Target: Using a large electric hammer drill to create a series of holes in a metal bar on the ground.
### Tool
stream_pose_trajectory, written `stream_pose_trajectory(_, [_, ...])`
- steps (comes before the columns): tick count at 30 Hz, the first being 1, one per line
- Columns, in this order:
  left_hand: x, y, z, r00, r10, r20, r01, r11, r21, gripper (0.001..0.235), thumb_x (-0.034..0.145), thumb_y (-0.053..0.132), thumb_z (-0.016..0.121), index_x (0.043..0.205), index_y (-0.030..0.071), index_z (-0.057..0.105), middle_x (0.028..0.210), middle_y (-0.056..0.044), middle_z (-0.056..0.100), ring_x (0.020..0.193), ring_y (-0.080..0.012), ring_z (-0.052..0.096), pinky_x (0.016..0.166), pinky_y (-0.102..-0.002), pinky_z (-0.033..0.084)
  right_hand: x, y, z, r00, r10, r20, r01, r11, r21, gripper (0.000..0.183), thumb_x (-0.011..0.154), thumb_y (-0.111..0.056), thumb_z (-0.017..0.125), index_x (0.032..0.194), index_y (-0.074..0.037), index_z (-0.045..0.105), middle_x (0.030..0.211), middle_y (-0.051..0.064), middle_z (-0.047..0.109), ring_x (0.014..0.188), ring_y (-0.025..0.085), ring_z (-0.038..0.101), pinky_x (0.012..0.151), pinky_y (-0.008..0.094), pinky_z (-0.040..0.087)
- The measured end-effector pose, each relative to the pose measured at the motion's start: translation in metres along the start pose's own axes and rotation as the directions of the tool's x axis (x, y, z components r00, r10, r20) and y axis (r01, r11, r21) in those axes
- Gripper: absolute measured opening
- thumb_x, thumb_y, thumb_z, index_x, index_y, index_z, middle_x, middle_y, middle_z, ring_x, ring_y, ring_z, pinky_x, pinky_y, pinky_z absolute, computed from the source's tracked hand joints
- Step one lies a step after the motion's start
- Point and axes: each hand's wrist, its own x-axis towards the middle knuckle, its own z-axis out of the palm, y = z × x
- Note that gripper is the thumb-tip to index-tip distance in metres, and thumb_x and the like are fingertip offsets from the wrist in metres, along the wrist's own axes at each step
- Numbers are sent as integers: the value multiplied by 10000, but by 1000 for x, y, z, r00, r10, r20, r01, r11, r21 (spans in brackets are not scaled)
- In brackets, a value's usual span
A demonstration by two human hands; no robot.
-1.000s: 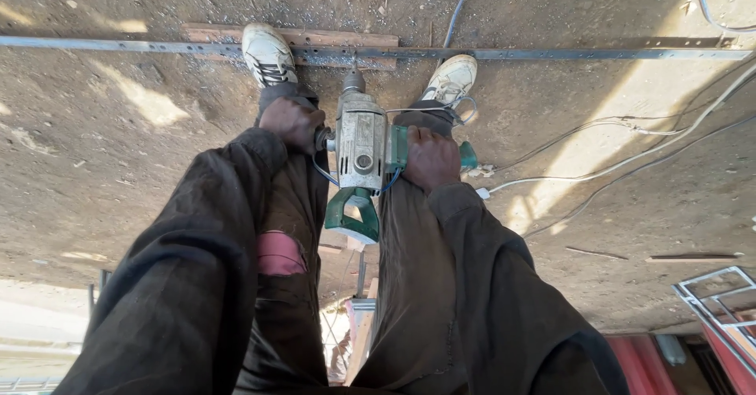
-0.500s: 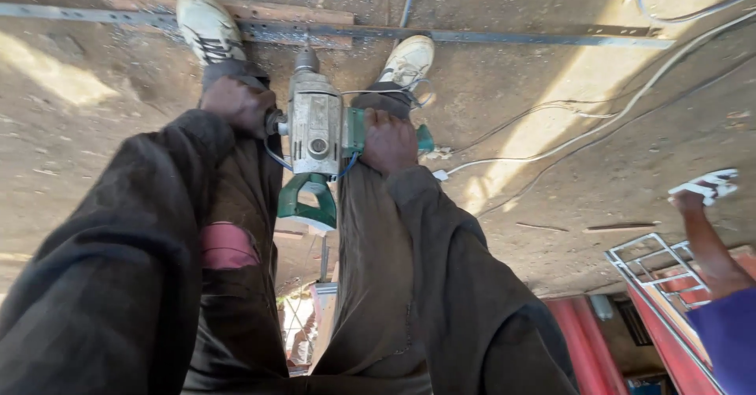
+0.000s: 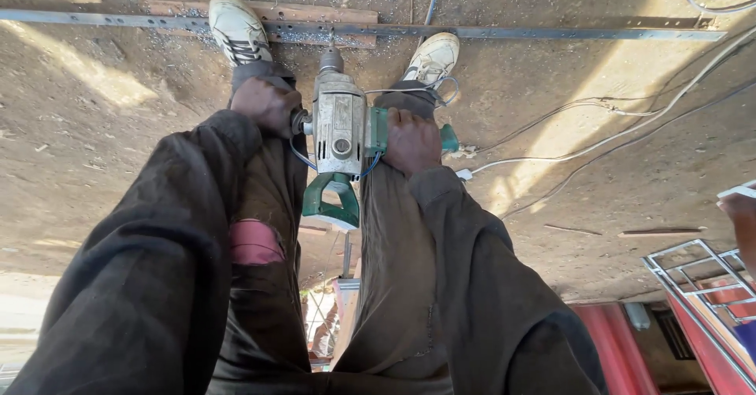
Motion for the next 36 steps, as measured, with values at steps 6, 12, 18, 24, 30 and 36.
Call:
stream_pose_trajectory(6, [-1,-1,-7,998,-27,58,26,1000,15,241,675,525,580,737,297,534,589,87,574,539,-192,653,542,-342,516,1,-2,0,998,27,51,-28,1000,14,330,788,-398,715,970,-126,672,751,53,664,652,276,750,587,450,608])
stream_pose_trajectory(12, [-3,1,-7,996,-16,93,24,996,-81,297,642,516,600,778,253,574,646,37,632,610,-240,694,597,-392,549,0,0,-6,993,31,116,-39,997,66,387,839,-367,722,1073,-60,697,830,108,712,735,328,775,648,488,627])
stream_pose_trajectory(18, [-10,0,-1,999,-26,37,27,1000,-6,284,680,531,594,758,263,541,610,71,564,560,-221,641,565,-364,509,2,-5,-18,996,24,84,-32,994,106,410,888,-323,732,1165,-23,703,890,130,730,777,328,781,694,486,645])
stream_pose_trajectory(24, [-4,-11,-2,989,78,125,-64,992,-109,330,743,501,679,732,182,596,590,31,509,503,-187,474,469,-371,333,0,4,6,996,-18,91,16,1000,24,388,833,-308,656,1143,-76,672,844,108,682,670,354,700,503,514,504])
stream_pose_trajectory(30, [-4,-15,3,980,134,145,-119,987,-107,380,757,544,726,751,178,622,590,65,511,517,-135,464,470,-311,416,2,0,-2,999,-32,-19,31,999,-12,309,798,-267,669,1043,-82,706,754,71,678,597,285,689,463,461,484])
stream_pose_trajectory(36, [-3,-10,-5,988,124,88,-113,986,-123,377,833,582,683,775,210,665,556,73,540,472,-136,472,474,-326,392,0,1,4,999,-27,42,26,1000,5,364,795,-316,684,1070,-77,690,780,77,681,608,312,689,482,490,464])
